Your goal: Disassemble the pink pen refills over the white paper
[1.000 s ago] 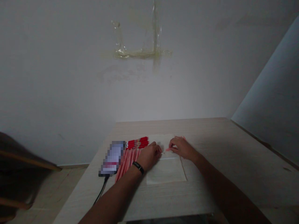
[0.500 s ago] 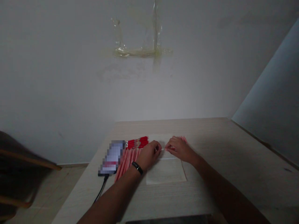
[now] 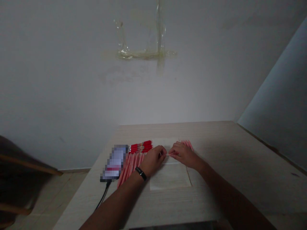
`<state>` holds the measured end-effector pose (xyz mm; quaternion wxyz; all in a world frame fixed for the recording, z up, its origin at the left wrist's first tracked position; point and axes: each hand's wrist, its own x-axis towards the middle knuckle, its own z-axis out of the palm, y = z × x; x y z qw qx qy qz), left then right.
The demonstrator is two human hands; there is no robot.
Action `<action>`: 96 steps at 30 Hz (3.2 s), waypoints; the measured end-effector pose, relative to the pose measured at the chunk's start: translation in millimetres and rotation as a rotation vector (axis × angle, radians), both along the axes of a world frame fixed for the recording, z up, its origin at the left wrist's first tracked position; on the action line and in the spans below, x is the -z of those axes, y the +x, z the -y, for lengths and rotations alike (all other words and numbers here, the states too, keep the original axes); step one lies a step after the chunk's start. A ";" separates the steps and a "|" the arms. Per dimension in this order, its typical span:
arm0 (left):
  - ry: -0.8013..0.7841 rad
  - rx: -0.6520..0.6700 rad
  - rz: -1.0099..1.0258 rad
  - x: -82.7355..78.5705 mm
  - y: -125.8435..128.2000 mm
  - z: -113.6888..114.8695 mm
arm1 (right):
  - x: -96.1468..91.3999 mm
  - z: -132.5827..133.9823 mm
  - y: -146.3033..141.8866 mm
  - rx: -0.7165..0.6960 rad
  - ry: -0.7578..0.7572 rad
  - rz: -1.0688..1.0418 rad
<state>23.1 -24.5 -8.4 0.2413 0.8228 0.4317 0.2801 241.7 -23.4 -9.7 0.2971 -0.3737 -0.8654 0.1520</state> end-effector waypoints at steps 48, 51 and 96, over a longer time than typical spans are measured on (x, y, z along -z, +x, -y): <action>-0.078 -0.168 -0.224 -0.9 -11.7 -3.4 | 6.8 -3.3 0.9 0.254 -0.032 0.055; -0.050 -0.154 -0.194 -0.9 -11.0 -4.6 | 4.9 -3.2 1.5 0.284 -0.032 0.071; -0.053 -0.115 -0.067 -3.1 -10.2 -5.8 | -0.7 1.1 2.7 0.252 -0.009 0.086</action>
